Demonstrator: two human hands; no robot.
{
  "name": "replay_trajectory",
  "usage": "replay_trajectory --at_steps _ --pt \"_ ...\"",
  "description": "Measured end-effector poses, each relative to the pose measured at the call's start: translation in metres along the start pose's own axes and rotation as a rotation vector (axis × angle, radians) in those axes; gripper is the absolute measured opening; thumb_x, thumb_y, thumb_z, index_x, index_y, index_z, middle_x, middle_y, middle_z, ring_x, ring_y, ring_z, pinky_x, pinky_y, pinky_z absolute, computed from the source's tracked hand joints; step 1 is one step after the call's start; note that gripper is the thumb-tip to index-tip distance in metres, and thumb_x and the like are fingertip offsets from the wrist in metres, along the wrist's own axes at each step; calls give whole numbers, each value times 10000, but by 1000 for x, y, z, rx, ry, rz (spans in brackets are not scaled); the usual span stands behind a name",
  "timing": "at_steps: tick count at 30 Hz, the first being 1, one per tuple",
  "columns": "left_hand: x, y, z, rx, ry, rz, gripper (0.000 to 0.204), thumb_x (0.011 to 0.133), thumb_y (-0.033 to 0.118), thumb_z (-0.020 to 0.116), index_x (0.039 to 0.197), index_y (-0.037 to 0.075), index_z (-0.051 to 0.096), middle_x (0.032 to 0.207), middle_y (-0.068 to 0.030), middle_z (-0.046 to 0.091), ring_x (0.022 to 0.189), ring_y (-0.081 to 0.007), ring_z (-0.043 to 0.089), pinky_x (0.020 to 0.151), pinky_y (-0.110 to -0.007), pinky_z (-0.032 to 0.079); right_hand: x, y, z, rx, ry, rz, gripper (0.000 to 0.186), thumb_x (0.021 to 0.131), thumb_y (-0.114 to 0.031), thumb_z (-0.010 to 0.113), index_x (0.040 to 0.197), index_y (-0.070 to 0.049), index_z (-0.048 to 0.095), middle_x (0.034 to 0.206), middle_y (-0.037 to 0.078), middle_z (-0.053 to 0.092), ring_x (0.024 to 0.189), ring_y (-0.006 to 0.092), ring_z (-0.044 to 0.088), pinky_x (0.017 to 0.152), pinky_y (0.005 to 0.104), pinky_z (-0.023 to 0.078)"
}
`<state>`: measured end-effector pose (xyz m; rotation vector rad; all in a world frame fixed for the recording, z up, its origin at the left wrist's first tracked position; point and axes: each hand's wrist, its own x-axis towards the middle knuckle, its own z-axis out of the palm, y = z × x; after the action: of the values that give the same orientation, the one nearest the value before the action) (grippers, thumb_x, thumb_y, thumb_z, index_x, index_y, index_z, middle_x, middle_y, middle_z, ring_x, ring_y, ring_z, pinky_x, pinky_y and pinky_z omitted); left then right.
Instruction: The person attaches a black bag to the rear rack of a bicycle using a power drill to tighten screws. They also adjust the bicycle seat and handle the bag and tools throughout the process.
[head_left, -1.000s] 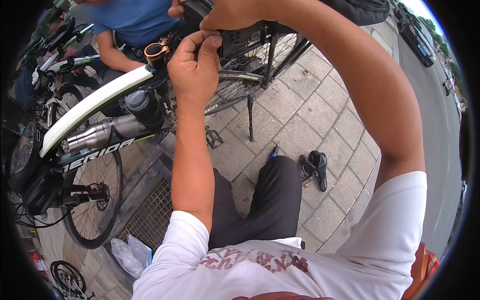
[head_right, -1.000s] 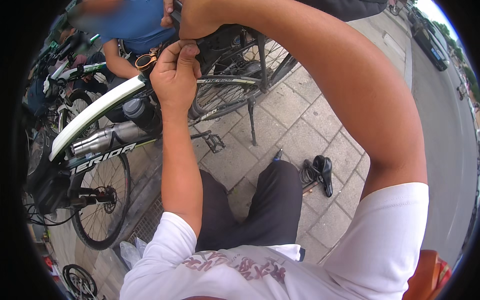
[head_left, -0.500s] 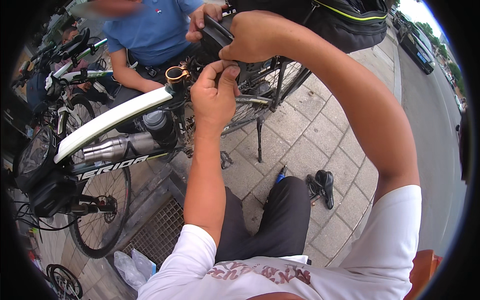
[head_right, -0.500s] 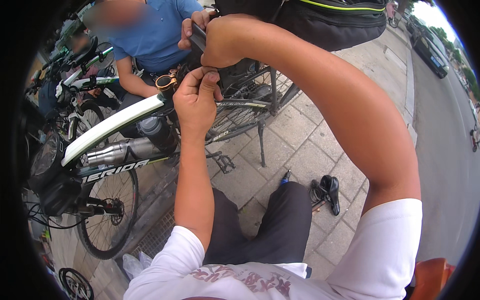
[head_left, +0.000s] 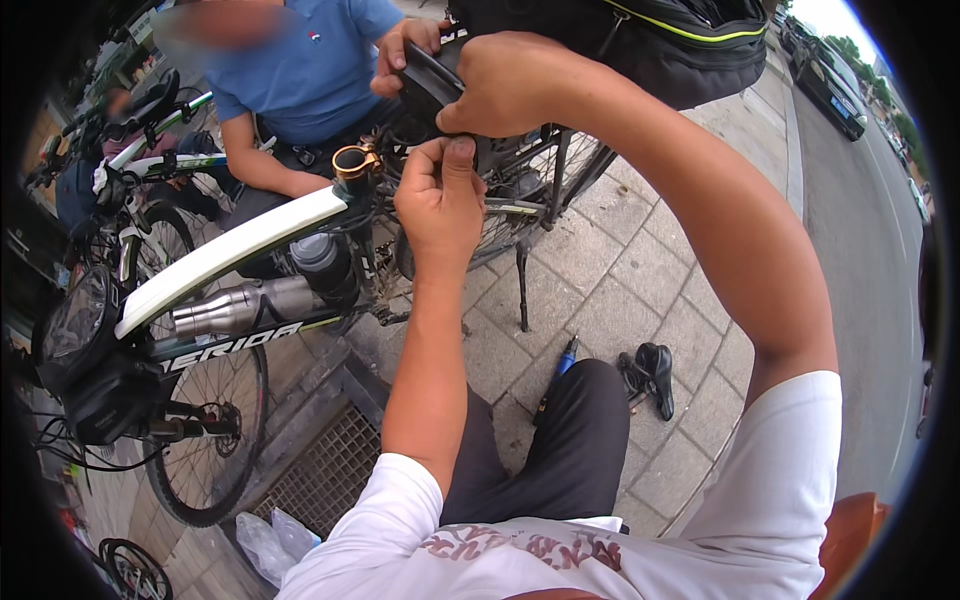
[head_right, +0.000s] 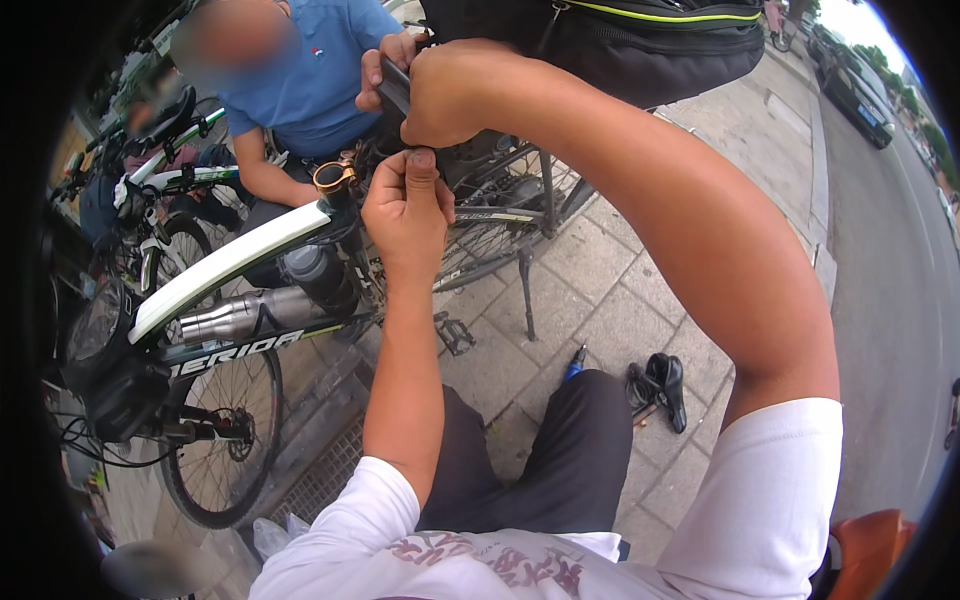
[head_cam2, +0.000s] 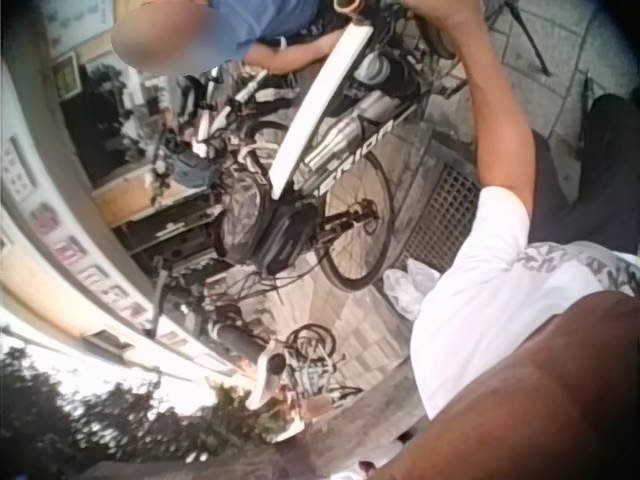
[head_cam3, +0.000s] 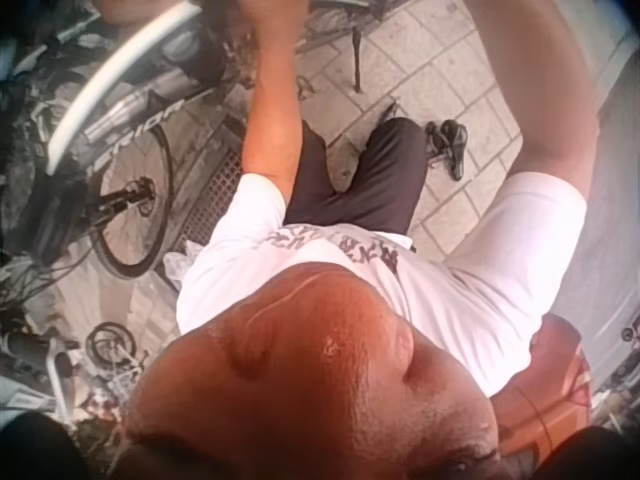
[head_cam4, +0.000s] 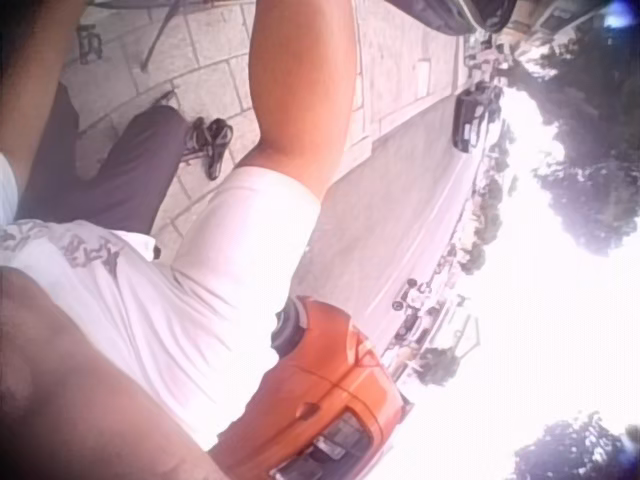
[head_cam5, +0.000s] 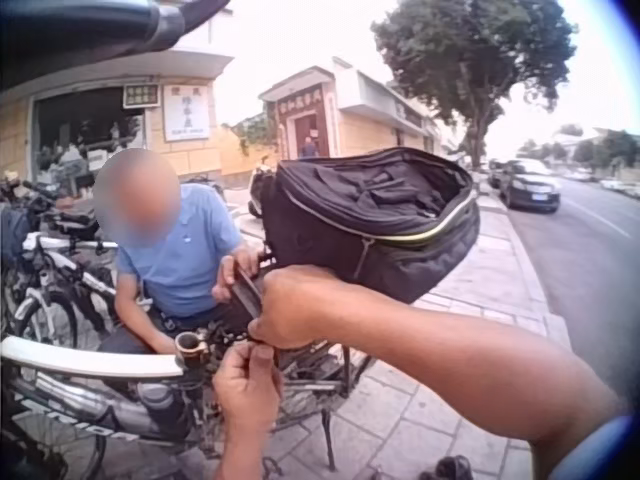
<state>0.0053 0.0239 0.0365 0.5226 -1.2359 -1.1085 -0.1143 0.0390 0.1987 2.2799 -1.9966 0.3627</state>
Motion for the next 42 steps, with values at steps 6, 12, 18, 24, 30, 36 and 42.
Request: replay_trajectory --at_steps 6,12,18,24,30,36,42 --pt "0 -9 3 58 43 101 320 1025 302 726 1043 -7 646 685 -22 620 534 -67 532 472 -212 399 3 1 -1 7 -19 11 456 802 -445 734 833 6 784 753 160 728 753 313 731 739 416 578" --pt "-2 -8 8 -174 95 0 273 970 220 795 1048 -11 672 717 -39 645 553 -86 564 481 -221 431 0 0 -3 16 -23 18 452 804 -446 741 829 3 785 741 156 723 741 306 729 733 415 576" --pt "1 -11 1 -308 44 -58 275 934 191 828 1062 -5 683 790 -34 671 614 -104 604 522 -258 487 -1 0 2 8 9 -6 450 798 -442 735 819 5 780 724 156 717 701 299 720 703 411 575" --pt "4 -17 5 -476 37 -129 248 953 185 806 1072 9 677 870 -11 673 677 -90 605 576 -282 538 -3 0 -1 -3 3 6 441 807 -426 744 825 13 779 717 163 713 694 308 721 695 410 575" --pt "-3 -17 12 -374 124 -30 268 956 204 805 1107 29 669 860 -2 660 658 -78 576 592 -273 517 -1 -4 -1 12 -5 -39 461 825 -427 770 847 34 780 717 188 708 678 330 718 680 411 573" --pt "4 -19 10 -407 18 -56 282 960 237 802 1101 41 657 854 6 653 632 -70 553 572 -249 460 -15 -3 -6 52 98 -49 434 902 -381 752 849 49 777 713 202 697 645 323 695 645 410 554" --pt "7 -27 3 -349 -4 21 248 980 234 783 1053 30 662 808 2 627 603 -71 539 546 -221 447 -116 37 27 409 320 -174 306 969 -299 686 1011 -3 748 847 167 718 771 267 707 686 386 542"
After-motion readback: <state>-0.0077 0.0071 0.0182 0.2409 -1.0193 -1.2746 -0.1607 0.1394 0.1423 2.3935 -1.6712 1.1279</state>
